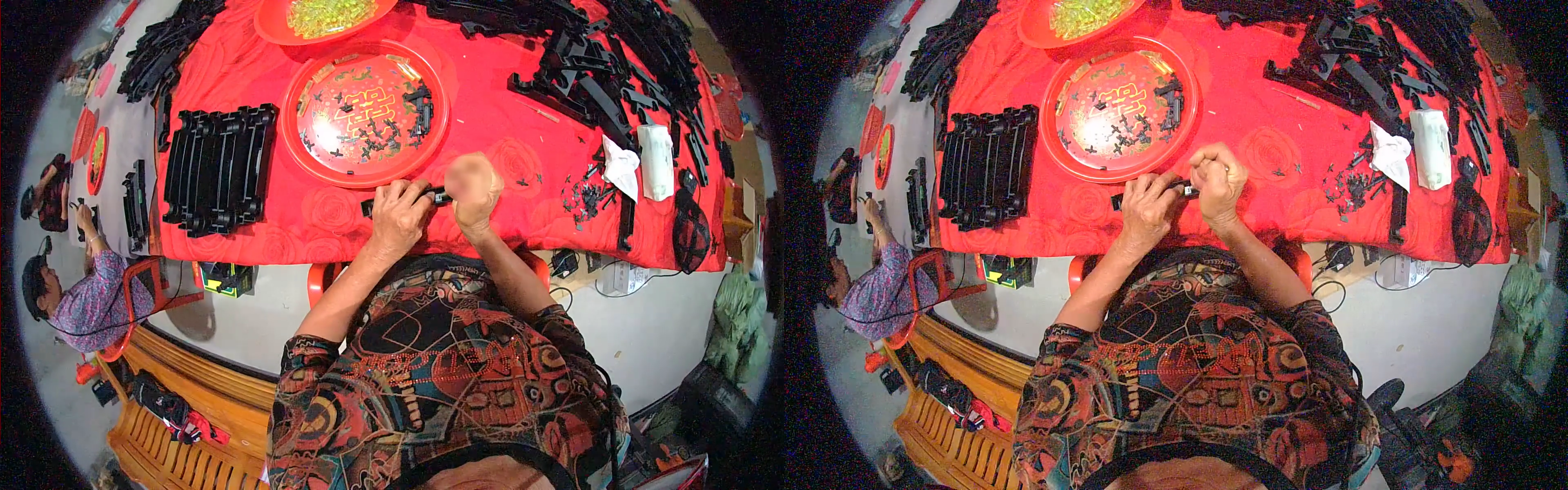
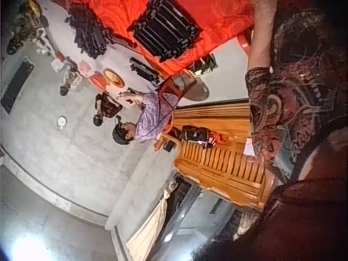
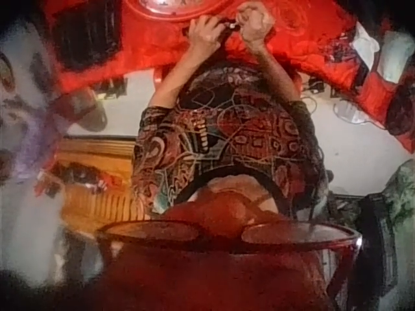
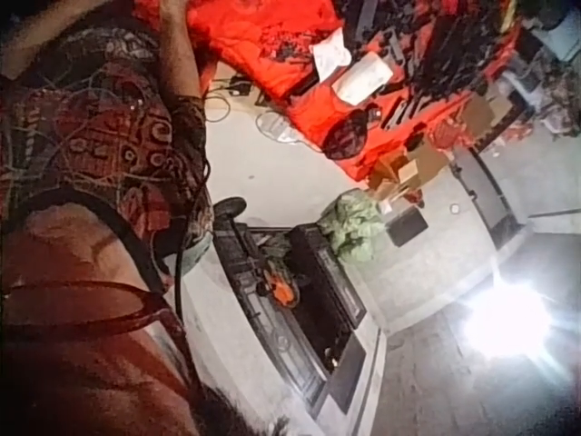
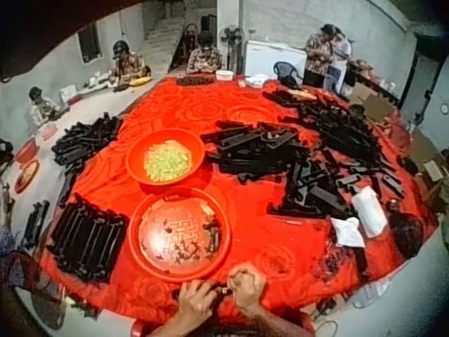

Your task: The person assembles toy gun parts by picking small components from a tray and inserting them into black plastic frames by hand.

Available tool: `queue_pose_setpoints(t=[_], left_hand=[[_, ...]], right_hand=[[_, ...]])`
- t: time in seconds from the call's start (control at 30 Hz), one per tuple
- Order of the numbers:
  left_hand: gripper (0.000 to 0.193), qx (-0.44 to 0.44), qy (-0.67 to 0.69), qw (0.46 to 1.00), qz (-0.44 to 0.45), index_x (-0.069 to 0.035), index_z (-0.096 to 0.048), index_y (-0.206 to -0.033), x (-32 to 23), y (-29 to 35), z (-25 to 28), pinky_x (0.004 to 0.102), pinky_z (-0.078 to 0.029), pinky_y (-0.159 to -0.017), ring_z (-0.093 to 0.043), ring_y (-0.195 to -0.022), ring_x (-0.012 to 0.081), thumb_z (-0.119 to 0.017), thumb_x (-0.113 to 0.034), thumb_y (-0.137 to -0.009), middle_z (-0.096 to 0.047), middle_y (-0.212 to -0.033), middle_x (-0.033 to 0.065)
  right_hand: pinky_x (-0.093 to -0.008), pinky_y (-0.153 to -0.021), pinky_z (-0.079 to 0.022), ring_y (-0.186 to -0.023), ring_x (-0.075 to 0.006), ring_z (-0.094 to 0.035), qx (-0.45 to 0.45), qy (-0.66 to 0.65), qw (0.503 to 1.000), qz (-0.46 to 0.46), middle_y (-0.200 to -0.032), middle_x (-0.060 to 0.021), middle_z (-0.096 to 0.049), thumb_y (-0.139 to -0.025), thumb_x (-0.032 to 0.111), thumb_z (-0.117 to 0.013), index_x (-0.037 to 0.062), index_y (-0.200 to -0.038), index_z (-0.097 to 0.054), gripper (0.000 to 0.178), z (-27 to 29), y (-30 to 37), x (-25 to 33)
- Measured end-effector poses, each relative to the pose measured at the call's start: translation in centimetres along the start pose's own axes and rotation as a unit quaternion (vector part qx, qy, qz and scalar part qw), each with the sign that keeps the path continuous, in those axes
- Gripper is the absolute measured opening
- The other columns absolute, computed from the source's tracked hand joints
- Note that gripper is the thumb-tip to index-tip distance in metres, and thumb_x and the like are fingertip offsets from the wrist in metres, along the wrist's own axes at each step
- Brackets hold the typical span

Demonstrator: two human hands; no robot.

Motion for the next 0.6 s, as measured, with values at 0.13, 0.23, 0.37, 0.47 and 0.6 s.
queue_pose_setpoints(t=[0.13,0.23,0.37,0.47,0.6], left_hand=[[0.017,0.002,-0.006,1.000,0.002,-0.007,-0.062,-0.080,-0.03,-0.04,0.00,0.0366,-0.037,-0.072,-0.052,-0.088,0.0209,-0.065,-0.011,-0.064,-0.059,-0.102,0.0029],[0.017,0.004,-0.008,1.000,0.001,-0.007,-0.062,-0.081,0.00,-0.04,-0.12,0.0367,-0.037,-0.071,-0.052,-0.088,0.0210,-0.064,-0.011,-0.064,-0.059,-0.102,0.0026],[0.022,0.006,-0.002,1.000,-0.012,-0.007,-0.063,-0.083,-0.03,-0.19,0.18,0.0357,-0.037,-0.069,-0.052,-0.084,0.0210,-0.068,-0.010,-0.062,-0.060,-0.100,0.0020],[0.022,-0.003,-0.004,1.000,-0.019,-0.007,-0.063,-0.083,-0.08,-0.19,0.30,0.0358,-0.037,-0.068,-0.053,-0.084,0.0211,-0.068,-0.010,-0.062,-0.060,-0.100,0.0021],[0.021,-0.011,-0.005,1.000,-0.025,-0.007,-0.063,-0.083,-0.04,0.03,0.14,0.0359,-0.038,-0.068,-0.053,-0.084,0.0214,-0.068,-0.011,-0.063,-0.059,-0.099,0.0022]], right_hand=[[-0.0223,-0.039,-0.024,-0.043,-0.0035,-0.029,0.009,0.021,1.000,-0.004,-0.054,0.0042,-0.035,-0.078,0.001,-0.037,-0.0022,-0.073,-0.053,0.018,-0.05,0.14,-0.34],[-0.0229,-0.039,-0.024,-0.042,-0.0044,-0.027,0.023,0.048,0.999,-0.003,-0.053,0.0036,-0.033,-0.079,0.002,-0.036,-0.0029,-0.074,-0.052,0.018,-0.07,0.10,-0.44],[-0.0234,-0.039,-0.024,-0.041,-0.0050,-0.024,0.045,0.077,0.996,-0.005,-0.052,0.0034,-0.030,-0.081,0.004,-0.035,-0.0039,-0.076,-0.051,0.018,-0.18,-0.10,-0.49],[-0.0234,-0.038,-0.023,-0.041,-0.0049,-0.024,0.041,-0.009,0.999,-0.025,-0.051,0.0035,-0.029,-0.082,0.003,-0.035,-0.0036,-0.076,-0.050,0.018,-0.02,-0.15,-0.40],[-0.0235,-0.038,-0.024,-0.040,-0.0052,-0.024,0.055,-0.036,0.998,-0.016,-0.051,0.0028,-0.030,-0.082,0.004,-0.036,-0.0037,-0.077,-0.050,0.017,0.08,0.10,-0.32]])
Point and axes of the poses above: each hand's wrist, its own y-axis away from the middle knuckle, its own z-axis out of the back of the hand, x = y × z, the point moved 7 cm from there along -y, towards the middle knuckle
